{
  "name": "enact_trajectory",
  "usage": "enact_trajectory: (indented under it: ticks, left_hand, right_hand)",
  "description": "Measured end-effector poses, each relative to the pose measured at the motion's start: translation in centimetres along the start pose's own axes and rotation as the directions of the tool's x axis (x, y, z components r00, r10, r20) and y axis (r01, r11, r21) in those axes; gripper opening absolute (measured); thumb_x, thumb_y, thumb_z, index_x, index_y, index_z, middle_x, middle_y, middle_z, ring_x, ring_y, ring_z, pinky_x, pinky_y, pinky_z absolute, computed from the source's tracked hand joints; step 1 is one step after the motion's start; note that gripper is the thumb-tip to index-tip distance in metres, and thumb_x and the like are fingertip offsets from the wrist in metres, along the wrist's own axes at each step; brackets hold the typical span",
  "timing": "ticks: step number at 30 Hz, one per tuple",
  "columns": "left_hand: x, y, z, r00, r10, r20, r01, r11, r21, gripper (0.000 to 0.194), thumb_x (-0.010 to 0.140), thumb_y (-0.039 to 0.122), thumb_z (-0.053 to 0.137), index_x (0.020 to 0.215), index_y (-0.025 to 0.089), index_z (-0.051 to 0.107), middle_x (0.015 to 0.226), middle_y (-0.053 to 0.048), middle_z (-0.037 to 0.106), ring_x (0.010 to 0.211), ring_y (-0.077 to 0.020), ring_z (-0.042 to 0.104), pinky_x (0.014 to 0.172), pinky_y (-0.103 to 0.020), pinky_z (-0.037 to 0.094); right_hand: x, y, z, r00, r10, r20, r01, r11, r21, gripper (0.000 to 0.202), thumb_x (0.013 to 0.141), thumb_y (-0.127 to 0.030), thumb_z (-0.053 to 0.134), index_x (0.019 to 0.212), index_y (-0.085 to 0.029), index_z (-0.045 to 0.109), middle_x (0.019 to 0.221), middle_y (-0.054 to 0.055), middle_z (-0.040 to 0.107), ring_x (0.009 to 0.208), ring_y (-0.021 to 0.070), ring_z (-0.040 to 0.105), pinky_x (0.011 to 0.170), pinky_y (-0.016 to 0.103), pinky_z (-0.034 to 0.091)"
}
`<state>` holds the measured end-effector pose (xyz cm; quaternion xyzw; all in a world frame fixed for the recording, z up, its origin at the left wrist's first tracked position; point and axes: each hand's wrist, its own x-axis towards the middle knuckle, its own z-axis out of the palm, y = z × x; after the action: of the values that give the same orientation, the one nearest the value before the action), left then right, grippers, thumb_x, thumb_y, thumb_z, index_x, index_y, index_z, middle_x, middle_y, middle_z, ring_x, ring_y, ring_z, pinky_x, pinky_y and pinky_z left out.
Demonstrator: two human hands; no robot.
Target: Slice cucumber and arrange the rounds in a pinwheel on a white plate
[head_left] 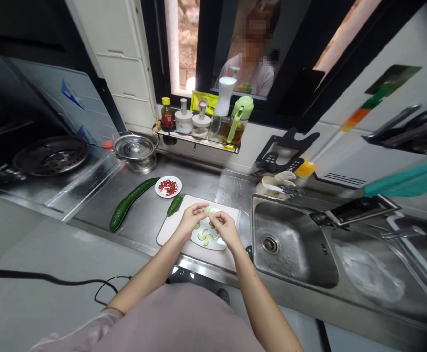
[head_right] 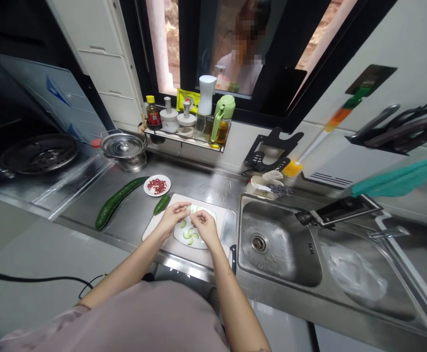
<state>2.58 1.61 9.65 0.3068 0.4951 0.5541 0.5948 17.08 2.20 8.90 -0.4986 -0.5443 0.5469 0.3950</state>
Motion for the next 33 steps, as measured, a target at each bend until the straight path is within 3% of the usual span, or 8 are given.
enact_trajectory:
  ticks: [18,25,33]
  left_hand:
    - [0.7,-1.2,-1.4,0.998,0.011,-0.067,-0.008,0.998,0.057,0.041,0.052,0.034,0.08,0.085,0.015,0.065,0.06,0.004,0.054,0.052,-0.0064,0.046,0.049,-0.019,0.029]
    - [1.4,-2.4,-3.2,0.995,0.045,-0.094,-0.037,0.996,0.084,0.042,0.052,0.029,0.077,0.089,0.015,0.065,0.063,0.003,0.058,0.057,-0.0081,0.05,0.057,-0.02,0.037]
    - [2.4,-4.4,-4.9,0.99,0.079,-0.113,-0.05,0.969,0.242,0.033,0.055,0.031,0.071,0.082,0.015,0.064,0.064,0.002,0.058,0.058,-0.009,0.052,0.061,-0.022,0.04]
  right_hand:
    - [1.8,2.0,0.4,0.996,0.076,0.038,-0.074,0.996,-0.047,0.033,0.067,-0.049,0.067,0.071,-0.019,0.055,0.057,-0.003,0.056,0.045,0.0091,0.047,0.043,0.021,0.037]
    - [3.8,3.4,0.8,0.999,-0.004,0.039,0.015,0.959,-0.284,0.026,0.067,-0.043,0.068,0.07,-0.019,0.058,0.058,-0.003,0.056,0.054,0.0113,0.051,0.053,0.022,0.041]
    - [4.9,4.2,1.6,0.999,0.005,0.051,0.023,0.849,-0.527,0.021,0.071,-0.039,0.067,0.074,-0.019,0.061,0.065,-0.004,0.057,0.061,0.0107,0.051,0.058,0.021,0.034]
